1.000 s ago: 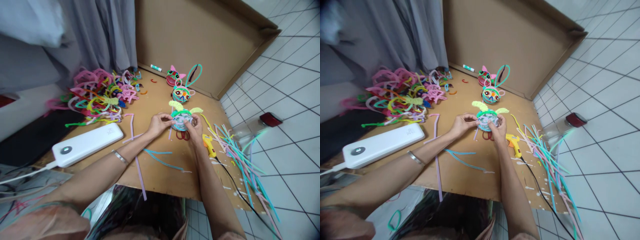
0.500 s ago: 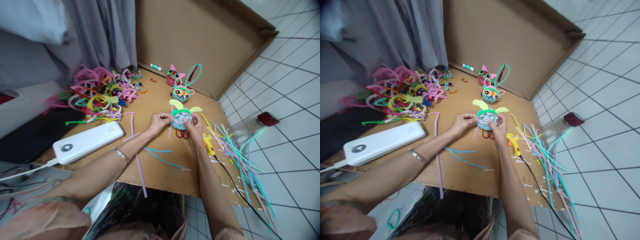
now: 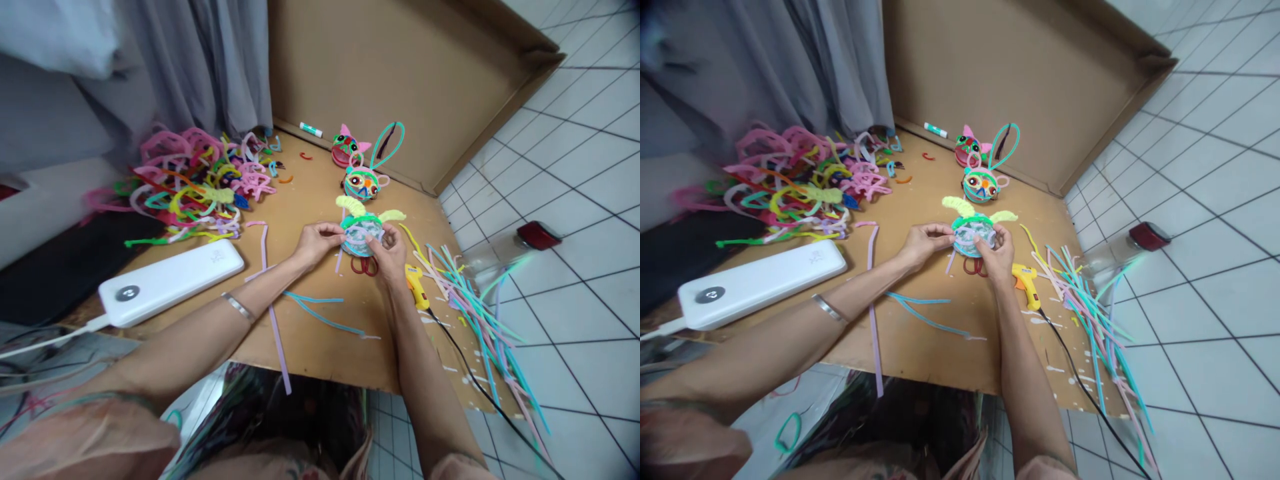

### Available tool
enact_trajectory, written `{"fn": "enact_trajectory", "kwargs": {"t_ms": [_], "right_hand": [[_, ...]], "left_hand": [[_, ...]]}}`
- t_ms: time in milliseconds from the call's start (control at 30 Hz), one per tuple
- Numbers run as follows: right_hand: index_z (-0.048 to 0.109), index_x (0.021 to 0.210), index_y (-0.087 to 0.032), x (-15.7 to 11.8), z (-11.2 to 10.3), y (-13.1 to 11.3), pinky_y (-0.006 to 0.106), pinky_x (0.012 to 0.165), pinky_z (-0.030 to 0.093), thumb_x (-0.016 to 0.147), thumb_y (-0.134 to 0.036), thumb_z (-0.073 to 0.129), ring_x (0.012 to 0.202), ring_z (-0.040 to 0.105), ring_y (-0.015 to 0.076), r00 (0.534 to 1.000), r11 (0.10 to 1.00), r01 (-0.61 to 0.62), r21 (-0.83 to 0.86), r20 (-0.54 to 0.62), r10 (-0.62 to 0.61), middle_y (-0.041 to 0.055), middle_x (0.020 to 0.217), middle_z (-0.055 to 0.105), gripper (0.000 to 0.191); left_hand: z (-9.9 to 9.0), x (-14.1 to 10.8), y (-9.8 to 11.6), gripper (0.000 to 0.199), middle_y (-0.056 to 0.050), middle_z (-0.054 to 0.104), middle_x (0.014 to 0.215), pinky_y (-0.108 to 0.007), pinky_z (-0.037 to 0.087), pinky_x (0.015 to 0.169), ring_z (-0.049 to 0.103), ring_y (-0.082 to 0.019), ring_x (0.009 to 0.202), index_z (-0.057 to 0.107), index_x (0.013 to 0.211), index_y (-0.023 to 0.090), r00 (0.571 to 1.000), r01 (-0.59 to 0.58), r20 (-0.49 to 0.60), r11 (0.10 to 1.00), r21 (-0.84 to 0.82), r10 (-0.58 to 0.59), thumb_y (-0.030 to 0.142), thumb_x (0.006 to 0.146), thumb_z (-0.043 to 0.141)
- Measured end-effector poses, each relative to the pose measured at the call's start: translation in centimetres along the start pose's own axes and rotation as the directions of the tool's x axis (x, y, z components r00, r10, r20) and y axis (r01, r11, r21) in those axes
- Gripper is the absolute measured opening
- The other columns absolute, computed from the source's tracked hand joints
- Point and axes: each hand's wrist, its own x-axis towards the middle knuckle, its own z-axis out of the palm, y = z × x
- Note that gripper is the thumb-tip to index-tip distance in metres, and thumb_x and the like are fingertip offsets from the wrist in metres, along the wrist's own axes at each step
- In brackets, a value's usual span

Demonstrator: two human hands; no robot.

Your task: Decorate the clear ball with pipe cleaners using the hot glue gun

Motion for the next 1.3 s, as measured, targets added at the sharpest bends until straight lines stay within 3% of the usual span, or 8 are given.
{"fn": "enact_trajectory", "kwargs": {"t_ms": [433, 667, 1067, 1300], "right_hand": [[0.055, 0.110, -0.026, 0.00, -0.27, 0.51, 0.042, 0.098, 0.056, 0.059, -0.050, 0.085, 0.108, 0.067, 0.0218, 0.998, 0.999, -0.008, 0.039, 0.069, 0.006, 0.0050, 0.114, 0.068, 0.064], [0.056, 0.111, -0.028, -0.11, -0.33, 0.45, 0.043, 0.101, 0.053, 0.064, -0.048, 0.083, 0.111, 0.064, 0.0211, 0.994, 0.995, -0.025, 0.098, 0.111, 0.014, 0.0041, 0.118, 0.066, 0.058], [0.059, 0.108, -0.027, -0.11, -0.11, 0.15, 0.047, 0.106, 0.049, 0.068, -0.043, 0.074, 0.114, 0.062, 0.0222, 0.997, 0.990, -0.039, 0.134, 0.077, 0.029, 0.0026, 0.113, 0.066, 0.045], [0.055, 0.113, -0.027, -0.65, 0.35, 0.06, 0.041, 0.101, 0.053, 0.067, -0.049, 0.080, 0.111, 0.064, 0.0209, 0.998, 0.998, 0.004, 0.059, 0.055, -0.007, 0.0048, 0.121, 0.064, 0.057]], "left_hand": [[0.01, 0.05, -0.23, 0.043, -0.003, 0.071, 0.075, -0.034, 0.054, 0.082, 0.063, -0.014, 0.070, 0.072, 0.069, 0.015, 1.000, 0.001, -0.011, 0.999, 0.045, 0.000, 0.039, 0.042, 0.095], [-0.08, -0.06, -0.07, 0.039, -0.003, 0.071, 0.074, -0.034, 0.053, 0.083, 0.063, -0.013, 0.069, 0.072, 0.069, 0.014, 1.000, 0.013, -0.001, 0.999, 0.032, -0.013, 0.033, 0.044, 0.095], [0.00, -0.04, 0.06, 0.044, -0.002, 0.070, 0.071, -0.034, 0.053, 0.082, 0.061, -0.013, 0.067, 0.072, 0.067, 0.015, 1.000, 0.017, -0.022, 0.999, 0.042, -0.017, 0.038, 0.039, 0.096], [0.03, -0.09, 0.03, 0.043, -0.003, 0.071, 0.073, -0.035, 0.054, 0.082, 0.063, -0.014, 0.069, 0.072, 0.067, 0.015, 1.000, 0.014, -0.017, 0.999, 0.046, -0.013, 0.038, 0.040, 0.095]]}}
